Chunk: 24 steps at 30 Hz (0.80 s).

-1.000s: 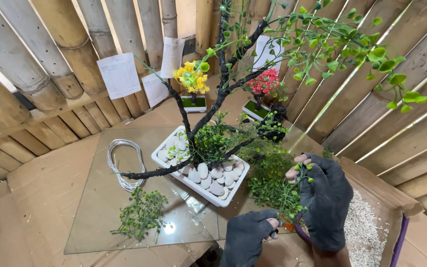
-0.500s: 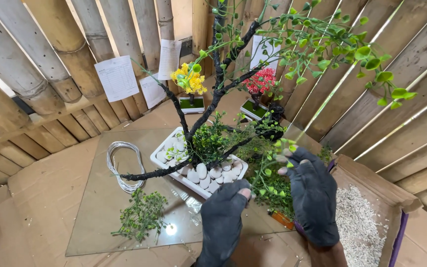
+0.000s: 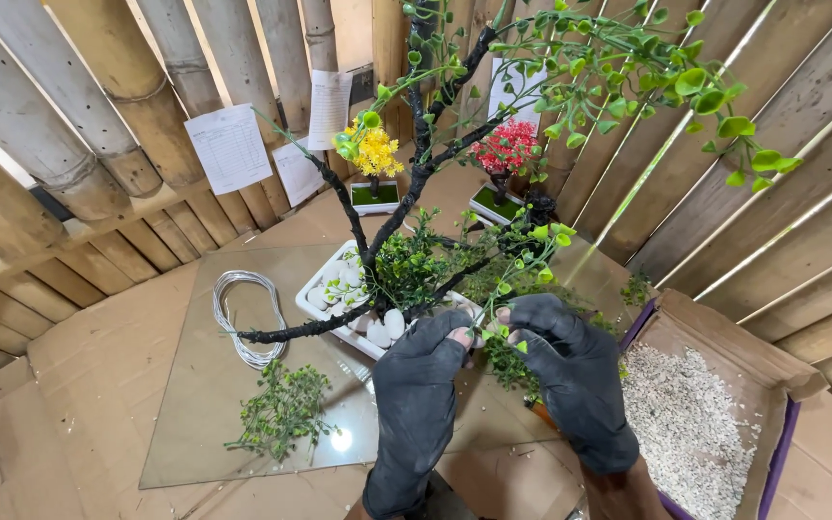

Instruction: The person arranges artificial green foliage and flowers onto a black branch structure in a white rectangular pot filled with white stones. They use wire to secure the branches and adjust the placement of the leaves and flowers throughout the process.

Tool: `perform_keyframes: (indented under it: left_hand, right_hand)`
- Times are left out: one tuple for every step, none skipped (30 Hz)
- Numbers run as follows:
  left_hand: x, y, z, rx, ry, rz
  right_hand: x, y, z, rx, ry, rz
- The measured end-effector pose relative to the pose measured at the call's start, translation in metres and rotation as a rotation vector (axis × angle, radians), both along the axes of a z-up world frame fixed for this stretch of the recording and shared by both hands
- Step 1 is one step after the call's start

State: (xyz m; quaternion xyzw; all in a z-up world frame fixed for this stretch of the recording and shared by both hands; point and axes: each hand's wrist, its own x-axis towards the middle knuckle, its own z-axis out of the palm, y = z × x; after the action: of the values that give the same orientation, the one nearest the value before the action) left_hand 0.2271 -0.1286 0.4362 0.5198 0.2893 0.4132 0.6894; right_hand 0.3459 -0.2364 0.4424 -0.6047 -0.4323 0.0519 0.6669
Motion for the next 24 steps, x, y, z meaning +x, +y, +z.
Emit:
perform_keyframes:
  left_hand:
    - [0.0, 0.0, 0.001, 0.001, 0.0, 0.0]
    - [0.001, -0.001, 0.003, -0.001, 0.022, 0.002]
    - [0.001, -0.001, 0.005, -0.002, 0.044, 0.005]
    - [0.003, 0.0, 0.003, -0.001, 0.044, 0.002]
    - [0.004, 0.0, 0.001, 0.101, 0.033, 0.012]
    - [0.006, 0.001, -0.001, 0.203, 0.022, 0.022]
    - [0.005, 0.003, 0.0, 0.205, 0.022, 0.02]
    - [0.004, 0.005, 0.002, 0.448, 0.021, 0.045]
    - [0.004, 0.007, 0.004, 0.692, 0.021, 0.07]
    - [0.005, 0.008, 0.005, 0.695, 0.021, 0.069]
    - [0.006, 0.009, 0.007, 0.725, 0.069, 0.085]
    - [0.007, 0.01, 0.008, 0.754, 0.119, 0.099]
    - [0.011, 0.014, 0.003, 0.757, 0.119, 0.098]
    - [0.015, 0.018, -0.001, 0.862, 0.154, 0.155]
    - [0.019, 0.022, -0.006, 0.967, 0.189, 0.212]
    - [0.019, 0.024, -0.002, 0.969, 0.188, 0.214]
    - [0.019, 0.025, 0.001, 1.006, 0.235, 0.212]
    - [0.019, 0.027, 0.004, 1.043, 0.284, 0.209]
    - [0.019, 0.03, 0.011, 1.045, 0.284, 0.21]
    - [0.019, 0.032, 0.017, 1.083, 0.249, 0.162]
    - [0.02, 0.034, 0.024, 1.12, 0.214, 0.114]
    - [0.021, 0.036, 0.024, 1.121, 0.213, 0.115]
    - [0.023, 0.038, 0.023, 1.161, 0.254, 0.145]
    - [0.025, 0.04, 0.023, 1.201, 0.294, 0.174]
  right_hand:
    - [0.0, 0.001, -0.001, 0.001, 0.0, 0.0]
    - [0.0, 0.001, -0.002, 0.032, 0.014, 0.039]
    - [0.001, 0.002, -0.003, 0.064, 0.028, 0.078]
    - [0.006, 0.002, -0.01, 0.065, 0.028, 0.076]
    - [0.011, 0.003, -0.017, -0.08, 0.011, -0.049]
    - [0.016, 0.004, -0.025, -0.225, -0.004, -0.174]
    - [0.009, 0.005, -0.009, -0.224, -0.003, -0.176]
    - [0.002, 0.007, 0.008, -0.201, -0.026, -0.108]
    - [-0.005, 0.009, 0.024, -0.178, -0.049, -0.041]
    - [-0.006, 0.013, 0.026, -0.175, -0.049, -0.042]
    - [-0.006, 0.017, 0.027, -0.068, -0.04, 0.003]
    - [-0.006, 0.02, 0.029, 0.039, -0.031, 0.048]
    - [-0.006, 0.022, 0.03, 0.041, -0.031, 0.047]
    - [-0.005, 0.024, 0.03, 0.047, -0.076, 0.007]
    - [-0.004, 0.026, 0.031, 0.052, -0.121, -0.034]
    - [-0.003, 0.029, 0.027, 0.054, -0.123, -0.033]
    - [-0.002, 0.033, 0.024, 0.113, -0.027, -0.01]
    - [-0.002, 0.037, 0.02, 0.171, 0.071, 0.014]
    - [0.001, 0.04, 0.016, 0.173, 0.071, 0.015]
    - [0.005, 0.043, 0.013, 0.201, 0.11, -0.011]
    - [0.008, 0.046, 0.01, 0.228, 0.15, -0.038]
    - [0.009, 0.048, 0.009, 0.229, 0.149, -0.037]
    - [0.011, 0.05, 0.009, 0.284, 0.168, -0.004]
    - [0.012, 0.052, 0.008, 0.34, 0.187, 0.028]
